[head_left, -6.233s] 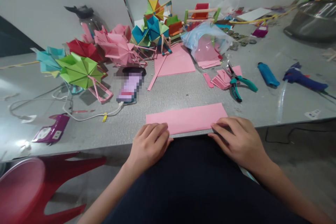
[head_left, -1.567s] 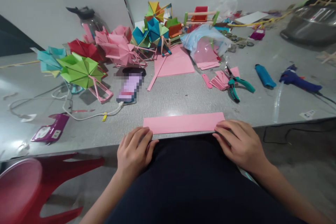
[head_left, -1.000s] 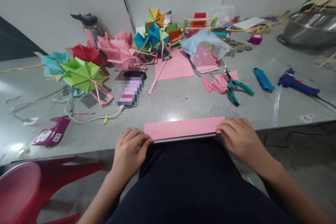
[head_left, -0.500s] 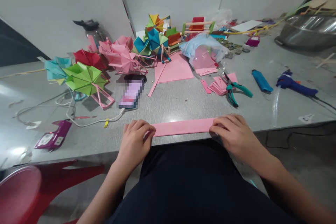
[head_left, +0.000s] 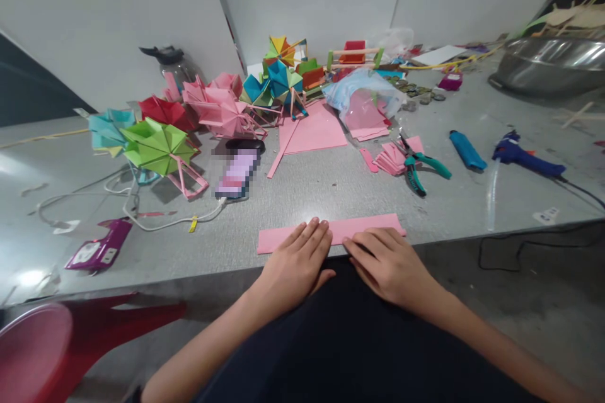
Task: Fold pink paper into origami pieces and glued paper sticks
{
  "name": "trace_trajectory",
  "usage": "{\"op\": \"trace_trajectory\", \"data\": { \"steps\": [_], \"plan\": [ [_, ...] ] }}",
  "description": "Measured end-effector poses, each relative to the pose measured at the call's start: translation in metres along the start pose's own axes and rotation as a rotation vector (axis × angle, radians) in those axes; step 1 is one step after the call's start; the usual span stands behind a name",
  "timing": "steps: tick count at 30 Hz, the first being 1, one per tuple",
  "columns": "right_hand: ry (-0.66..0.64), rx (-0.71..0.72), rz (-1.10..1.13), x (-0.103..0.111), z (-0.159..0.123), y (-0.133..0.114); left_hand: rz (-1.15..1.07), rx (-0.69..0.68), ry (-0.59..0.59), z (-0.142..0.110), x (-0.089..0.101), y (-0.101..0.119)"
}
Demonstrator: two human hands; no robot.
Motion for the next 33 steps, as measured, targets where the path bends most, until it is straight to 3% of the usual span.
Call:
{"op": "trace_trajectory", "data": {
  "steps": [4, 7, 16, 19, 22, 25, 33],
  "plan": [
    [0.022, 0.014, 0.024, -0.011, 0.013, -0.006, 0.031, -0.012, 0.007, 0.007, -0.006, 0.004],
    [0.042, -0.017, 0.022, -0.009, 0.011, -0.004, 0.066, -0.024, 0.018, -0.001, -0.007, 0.001],
    [0.069, -0.21, -0.123, 0.026, -0.032, 0.027, 0.135, 0.187, 0.018, -0.086, 0.016, -0.038],
    [0.073, -0.263, -0.133, 0.033, -0.041, 0.037, 0.165, 0.257, 0.047, -0.101, 0.024, -0.045],
    [0.051, -0.259, -0.181, 0.033, -0.04, 0.039, 0.189, 0.296, 0.122, -0.094, 0.029, -0.043],
    [0.035, -0.251, -0.197, 0.028, -0.038, 0.039, 0.14, 0.217, 0.166, -0.071, 0.028, -0.032],
    [0.016, -0.226, -0.171, 0.022, -0.028, 0.033, 0.013, 0.084, 0.11, -0.025, 0.016, -0.015]
  ]
}}
Point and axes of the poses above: each hand's wrist, its own z-axis towards the middle knuckle, its own x-axis out of the back of the hand, y = z × x, the point moved 7 cm from there along z, towards the middle knuckle, and after that the axes turned 7 degrees about z, right-handed, at the moved point
